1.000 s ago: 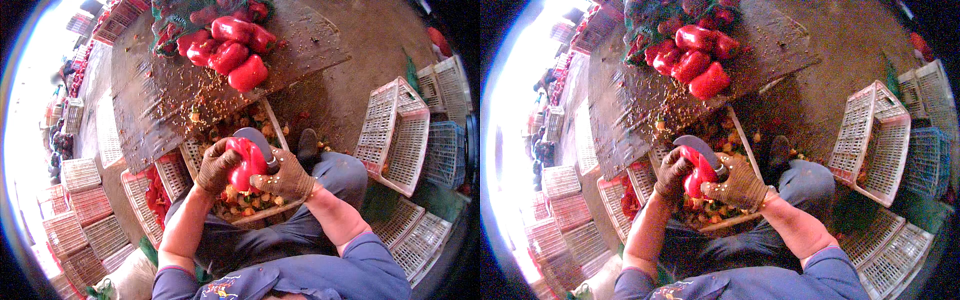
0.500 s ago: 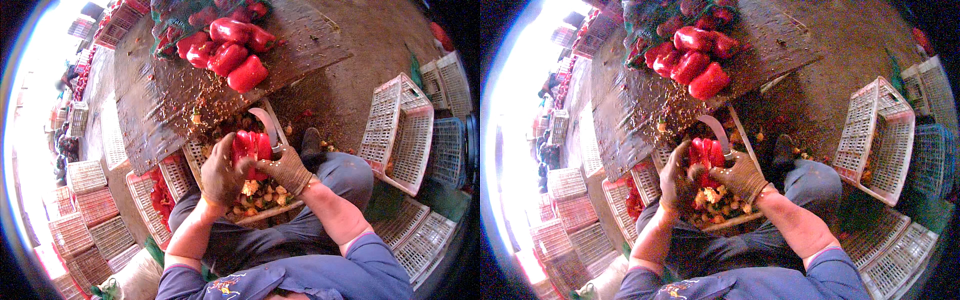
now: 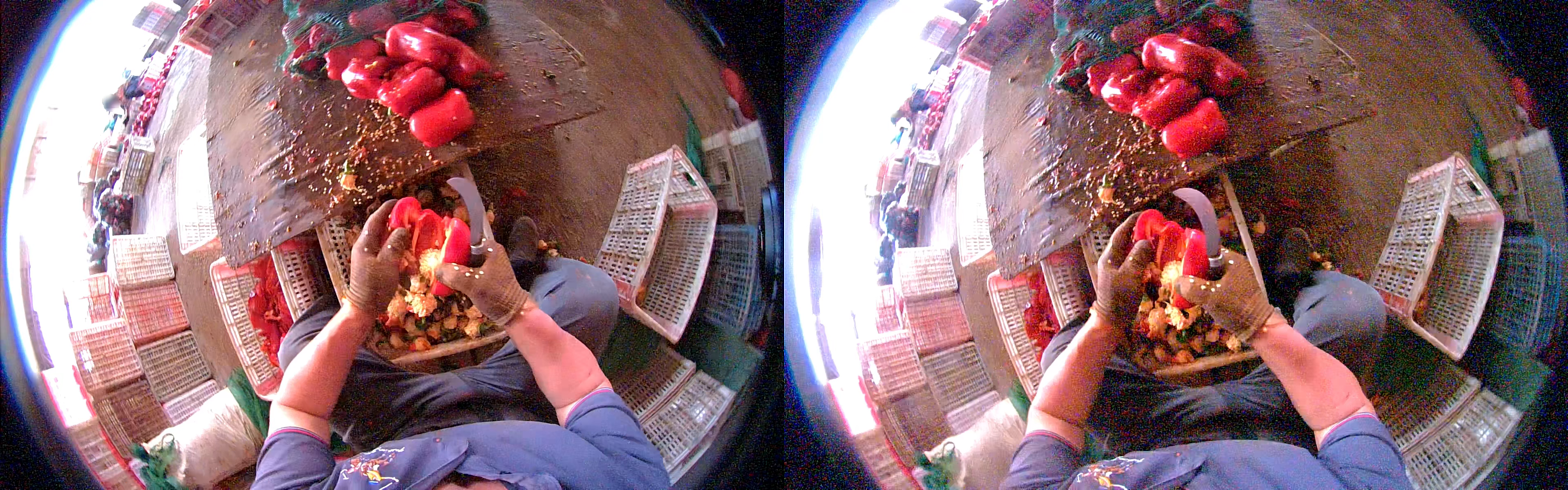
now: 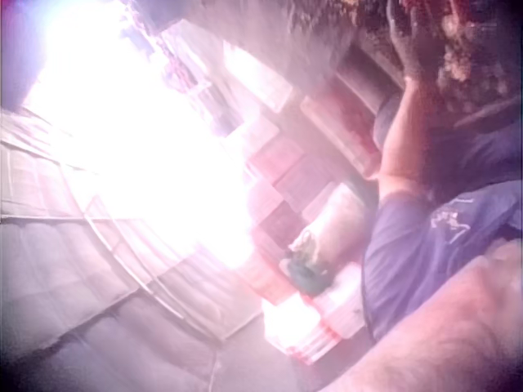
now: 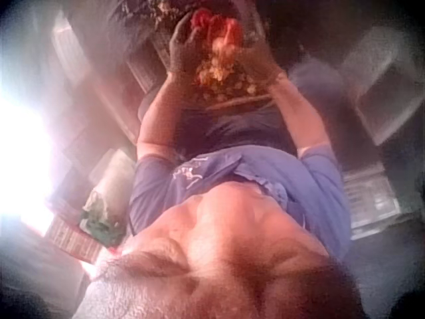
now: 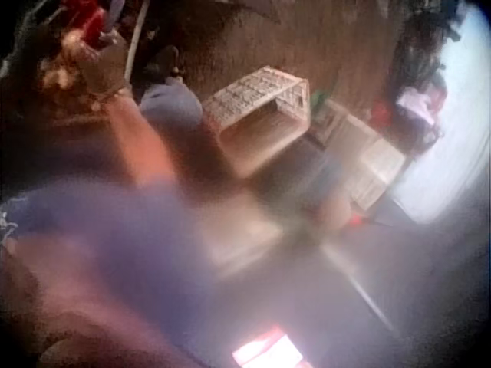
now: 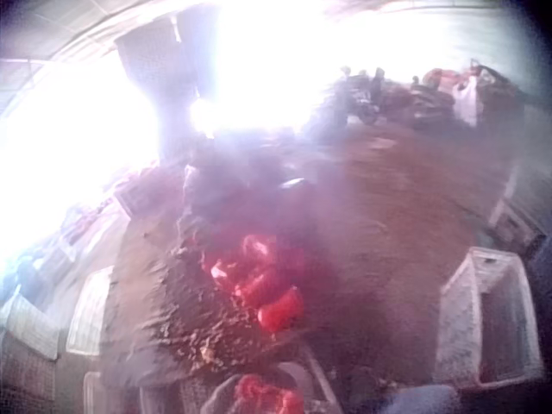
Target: The person cuts open red bell peppers with a curved knife, removes the cores, and sorts the peppers and seeds into different crates. They handle the peppers one at a time, discarding the cores into a central container and placing the processed halves into a crate on the left.
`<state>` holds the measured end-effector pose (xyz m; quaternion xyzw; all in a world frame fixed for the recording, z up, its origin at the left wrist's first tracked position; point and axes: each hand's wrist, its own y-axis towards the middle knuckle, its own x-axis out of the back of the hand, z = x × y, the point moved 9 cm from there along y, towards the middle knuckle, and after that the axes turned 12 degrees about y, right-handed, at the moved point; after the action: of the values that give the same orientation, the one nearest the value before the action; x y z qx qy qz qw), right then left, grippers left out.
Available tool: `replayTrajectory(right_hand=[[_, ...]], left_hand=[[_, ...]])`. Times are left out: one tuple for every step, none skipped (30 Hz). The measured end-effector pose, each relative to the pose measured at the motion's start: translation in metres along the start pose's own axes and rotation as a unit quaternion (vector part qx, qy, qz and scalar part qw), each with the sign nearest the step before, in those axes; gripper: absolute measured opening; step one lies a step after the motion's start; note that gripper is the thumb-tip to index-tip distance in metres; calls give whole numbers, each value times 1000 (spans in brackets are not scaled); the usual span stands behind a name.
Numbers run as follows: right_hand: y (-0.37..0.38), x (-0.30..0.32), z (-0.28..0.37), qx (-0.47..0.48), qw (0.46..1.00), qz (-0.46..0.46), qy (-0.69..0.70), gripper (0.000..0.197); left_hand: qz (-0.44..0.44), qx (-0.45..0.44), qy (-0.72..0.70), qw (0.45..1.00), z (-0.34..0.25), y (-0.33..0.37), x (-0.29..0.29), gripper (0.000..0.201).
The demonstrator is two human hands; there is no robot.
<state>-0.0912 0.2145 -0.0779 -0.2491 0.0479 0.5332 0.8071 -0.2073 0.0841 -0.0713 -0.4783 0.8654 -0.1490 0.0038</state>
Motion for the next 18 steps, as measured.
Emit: replayTrajectory(right_hand=[[-2,-2,1,-24,1000,15,4,35],[-4,-4,2,-43,998,33,37,39],[-6,-6,3,-61,994,51,71,44],[-8,-11,4,-80,989,70,104,49],[-8,-12,15,-54,988,49,133,50],[-5,-9,11,-42,988,43,145,51],[-1,-5,2,-31,986,36,157,51],[1,-4,-2,-46,983,39,175,58],[4,-4,-5,-62,978,43,193,67],[6,-4,-9,-79,973,47,210,76],[9,-3,-17,-105,968,54,219,78],[10,-5,-21,-131,962,61,231,80],[8,-5,-16,-112,958,55,260,79],[8,-8,-9,-93,951,53,289,78],[9,-11,-8,-91,942,66,316,78],[9,-11,-4,-89,939,71,326,75],[8,-10,0,-88,935,75,335,73],[7,-10,3,-87,931,80,345,70]], left_hand=[[9,50,-18,999,0,-4,0,46],[42,58,-60,996,4,-1,-1,47],[75,64,-102,990,10,1,0,49],[106,70,-143,981,13,1,0,52],[112,93,-164,976,1,-2,-9,58],[102,68,-96,988,-5,3,-4,58],[91,42,-27,995,-11,9,4,57],[80,16,42,996,-16,13,10,56],[37,-39,119,991,-28,14,21,50],[-46,-72,118,989,-34,10,35,37],[-91,-201,238,946,-64,0,39,31],[-135,-324,351,868,-96,-19,42,28],[-100,-388,364,841,-112,-34,34,27],[-54,-424,387,817,-118,-47,23,34],[18,-425,419,802,-114,-55,6,40],[89,-424,450,781,-106,-63,-12,46],[104,-420,466,772,-99,-71,-24,52],[116,-412,484,763,-93,-75,-35,58]])
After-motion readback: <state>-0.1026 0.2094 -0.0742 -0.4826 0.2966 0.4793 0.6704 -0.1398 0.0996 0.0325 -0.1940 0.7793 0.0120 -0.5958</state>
